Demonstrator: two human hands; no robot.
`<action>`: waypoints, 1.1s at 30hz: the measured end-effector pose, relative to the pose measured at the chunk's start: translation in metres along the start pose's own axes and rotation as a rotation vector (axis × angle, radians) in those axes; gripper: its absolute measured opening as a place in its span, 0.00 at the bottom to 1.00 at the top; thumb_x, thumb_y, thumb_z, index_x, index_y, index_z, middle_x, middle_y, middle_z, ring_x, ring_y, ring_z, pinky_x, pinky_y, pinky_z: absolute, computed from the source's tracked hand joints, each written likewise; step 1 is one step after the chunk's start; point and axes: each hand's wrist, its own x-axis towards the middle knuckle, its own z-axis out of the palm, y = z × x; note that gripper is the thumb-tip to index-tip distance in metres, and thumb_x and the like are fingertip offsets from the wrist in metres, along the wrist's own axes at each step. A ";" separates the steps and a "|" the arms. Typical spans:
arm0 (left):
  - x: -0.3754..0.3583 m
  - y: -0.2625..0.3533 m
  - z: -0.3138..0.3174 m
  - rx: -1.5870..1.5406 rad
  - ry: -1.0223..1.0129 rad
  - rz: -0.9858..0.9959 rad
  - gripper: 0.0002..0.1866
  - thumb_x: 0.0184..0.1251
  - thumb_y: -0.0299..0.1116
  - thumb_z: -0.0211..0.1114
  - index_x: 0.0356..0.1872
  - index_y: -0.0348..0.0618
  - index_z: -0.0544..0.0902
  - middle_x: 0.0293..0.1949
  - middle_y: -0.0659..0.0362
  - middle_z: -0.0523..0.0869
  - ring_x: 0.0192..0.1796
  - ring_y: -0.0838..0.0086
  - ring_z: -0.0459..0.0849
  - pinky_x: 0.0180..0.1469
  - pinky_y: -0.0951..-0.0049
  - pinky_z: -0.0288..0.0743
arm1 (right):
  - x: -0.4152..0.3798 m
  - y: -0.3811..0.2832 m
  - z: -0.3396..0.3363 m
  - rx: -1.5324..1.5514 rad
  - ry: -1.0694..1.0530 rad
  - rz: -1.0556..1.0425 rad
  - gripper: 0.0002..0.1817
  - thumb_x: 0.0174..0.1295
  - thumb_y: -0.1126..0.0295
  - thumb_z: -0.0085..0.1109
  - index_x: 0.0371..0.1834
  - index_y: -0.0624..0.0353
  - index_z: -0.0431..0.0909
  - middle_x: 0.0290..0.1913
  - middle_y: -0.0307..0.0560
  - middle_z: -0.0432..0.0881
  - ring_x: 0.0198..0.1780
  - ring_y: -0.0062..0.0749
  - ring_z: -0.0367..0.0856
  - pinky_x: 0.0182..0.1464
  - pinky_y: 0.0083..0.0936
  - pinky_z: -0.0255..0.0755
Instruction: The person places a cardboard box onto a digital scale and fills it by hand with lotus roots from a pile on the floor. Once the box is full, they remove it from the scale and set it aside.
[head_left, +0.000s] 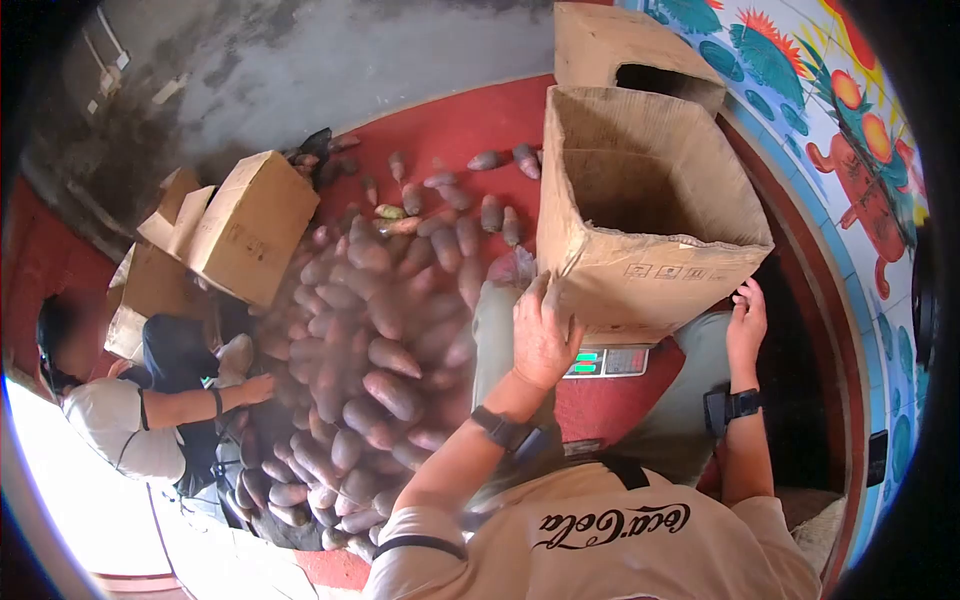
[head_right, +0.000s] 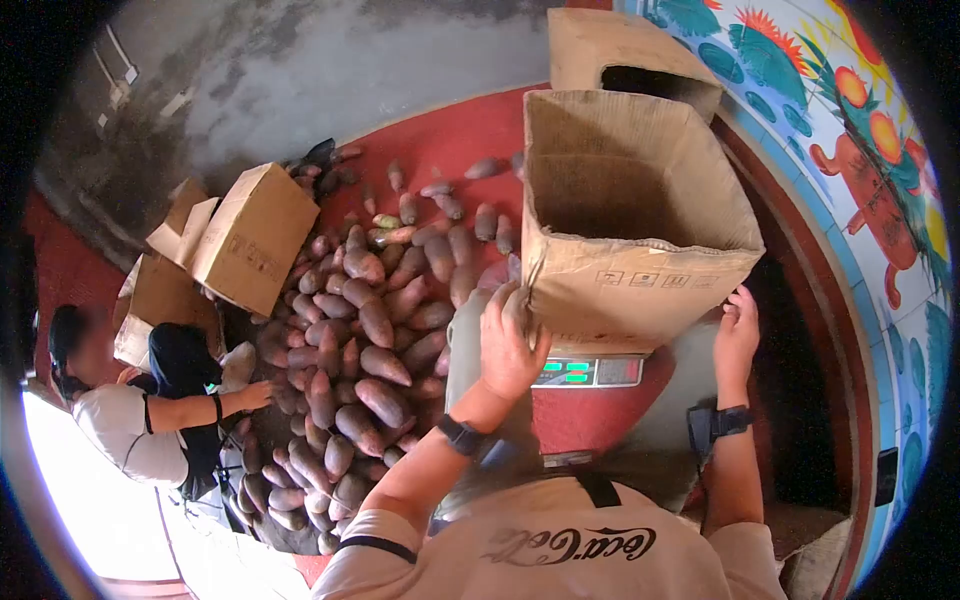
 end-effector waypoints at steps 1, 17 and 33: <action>0.001 0.001 0.002 -0.007 -0.015 -0.006 0.37 0.50 0.25 0.67 0.65 0.37 0.63 0.62 0.37 0.67 0.60 0.44 0.70 0.61 0.50 0.65 | 0.002 0.000 -0.002 0.003 0.008 0.012 0.21 0.66 0.80 0.45 0.62 0.60 0.70 0.50 0.51 0.80 0.45 0.37 0.81 0.53 0.31 0.73; 0.005 0.001 0.011 -0.038 0.010 0.034 0.38 0.49 0.24 0.68 0.64 0.36 0.62 0.64 0.32 0.64 0.65 0.39 0.66 0.67 0.47 0.62 | 0.002 0.006 -0.002 0.022 -0.008 -0.027 0.20 0.69 0.80 0.44 0.64 0.60 0.68 0.51 0.52 0.81 0.49 0.37 0.81 0.54 0.31 0.73; 0.007 0.005 0.012 0.033 -0.031 0.084 0.38 0.49 0.23 0.66 0.64 0.35 0.62 0.66 0.33 0.62 0.61 0.38 0.69 0.63 0.48 0.65 | 0.002 -0.008 -0.006 0.052 -0.016 0.006 0.19 0.71 0.77 0.42 0.64 0.61 0.69 0.51 0.53 0.80 0.50 0.38 0.80 0.55 0.32 0.72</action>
